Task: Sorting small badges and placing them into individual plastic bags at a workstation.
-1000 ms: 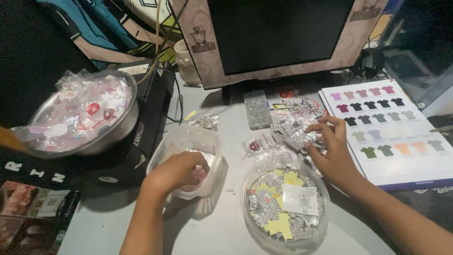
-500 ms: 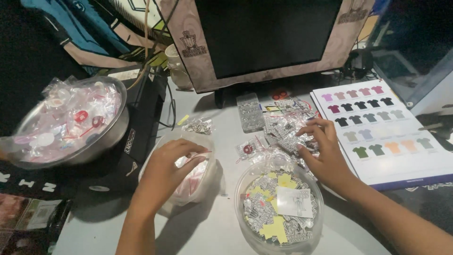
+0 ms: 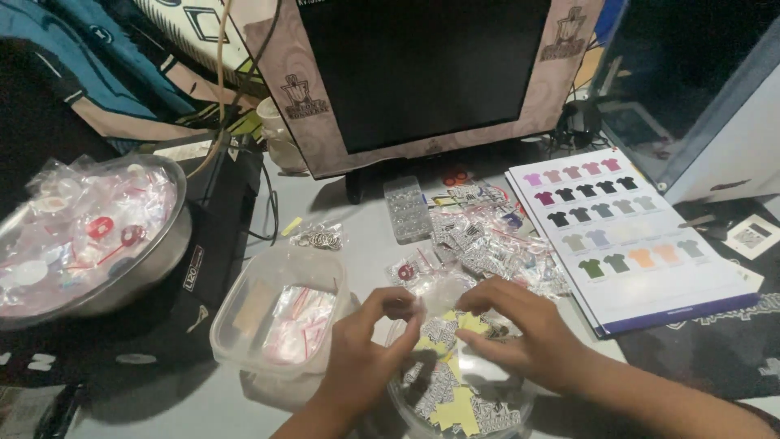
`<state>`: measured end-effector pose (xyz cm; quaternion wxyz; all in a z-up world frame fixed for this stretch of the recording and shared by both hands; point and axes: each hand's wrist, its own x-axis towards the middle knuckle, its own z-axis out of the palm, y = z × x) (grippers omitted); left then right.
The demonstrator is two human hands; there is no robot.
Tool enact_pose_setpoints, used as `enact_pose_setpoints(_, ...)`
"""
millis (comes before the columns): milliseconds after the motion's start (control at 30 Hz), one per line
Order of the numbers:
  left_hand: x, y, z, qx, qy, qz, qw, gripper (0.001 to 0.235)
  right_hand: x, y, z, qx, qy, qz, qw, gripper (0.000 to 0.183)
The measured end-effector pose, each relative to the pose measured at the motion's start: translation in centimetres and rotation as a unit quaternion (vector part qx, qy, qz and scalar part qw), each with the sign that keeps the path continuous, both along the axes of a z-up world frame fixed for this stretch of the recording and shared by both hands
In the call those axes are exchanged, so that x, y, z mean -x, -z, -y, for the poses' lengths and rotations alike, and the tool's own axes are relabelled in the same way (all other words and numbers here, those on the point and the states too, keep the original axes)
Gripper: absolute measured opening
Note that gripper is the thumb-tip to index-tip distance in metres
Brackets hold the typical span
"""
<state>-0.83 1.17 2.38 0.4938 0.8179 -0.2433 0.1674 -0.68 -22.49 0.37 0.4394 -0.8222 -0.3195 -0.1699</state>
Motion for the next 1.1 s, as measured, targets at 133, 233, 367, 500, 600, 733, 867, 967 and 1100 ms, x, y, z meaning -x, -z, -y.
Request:
enact_pose_setpoints(133, -0.7, 0.0, 1.0, -0.033, 0.072, 0.107, 0.991, 0.013, 0.0, -1.5, -1.8, 0.008, 0.025, -0.103, 0.994, 0.026)
enact_pose_setpoints(233, -0.9, -0.7, 1.3, -0.046, 0.076, 0.1, 0.991, 0.011, -0.6, -2.5, -2.7, -0.061, -0.021, -0.154, 0.986, 0.014)
enact_pose_setpoints(367, -1.4, -1.7, 1.0, -0.056, 0.076, 0.089, 0.992, 0.009, -1.6, -2.7, -3.1, -0.047, 0.008, -0.085, 0.995, 0.017)
enact_pose_setpoints(500, -2.4, -1.1, 1.1, -0.148, 0.042, 0.163, 0.975, 0.009, -1.7, -2.1, -3.1, -0.041, 0.052, -0.058, 0.996, 0.012)
enact_pose_setpoints(600, -2.6, -1.6, 2.2, -0.171, 0.027, 0.251, 0.952, 0.02, -2.0, -2.0, -2.4, -0.036, 0.073, -0.045, 0.996, 0.016)
enact_pose_setpoints(733, -2.8, 0.1, 1.9, -0.229, 0.043, 0.222, 0.947, 0.066, -3.3, -0.4, -1.0, -0.058, 0.064, -0.102, 0.991, 0.013)
enact_pose_setpoints(867, -2.8, 0.8, 1.5, -0.306, -0.033, 0.286, 0.908, 0.058, -3.4, -0.3, -1.0, -0.093, 0.036, -0.215, 0.971, 0.027)
enact_pose_setpoints(967, -2.6, 0.6, 1.3, -0.304, -0.054, 0.304, 0.901, 0.043, -3.2, -0.5, -1.2, -0.099, 0.027, -0.261, 0.96, 0.031)
enact_pose_setpoints(1100, -2.4, 0.8, 1.1, -0.318, -0.06, 0.29, 0.901, 0.04, -3.2, -0.2, -1.1, -0.085, 0.026, -0.268, 0.959, 0.026)
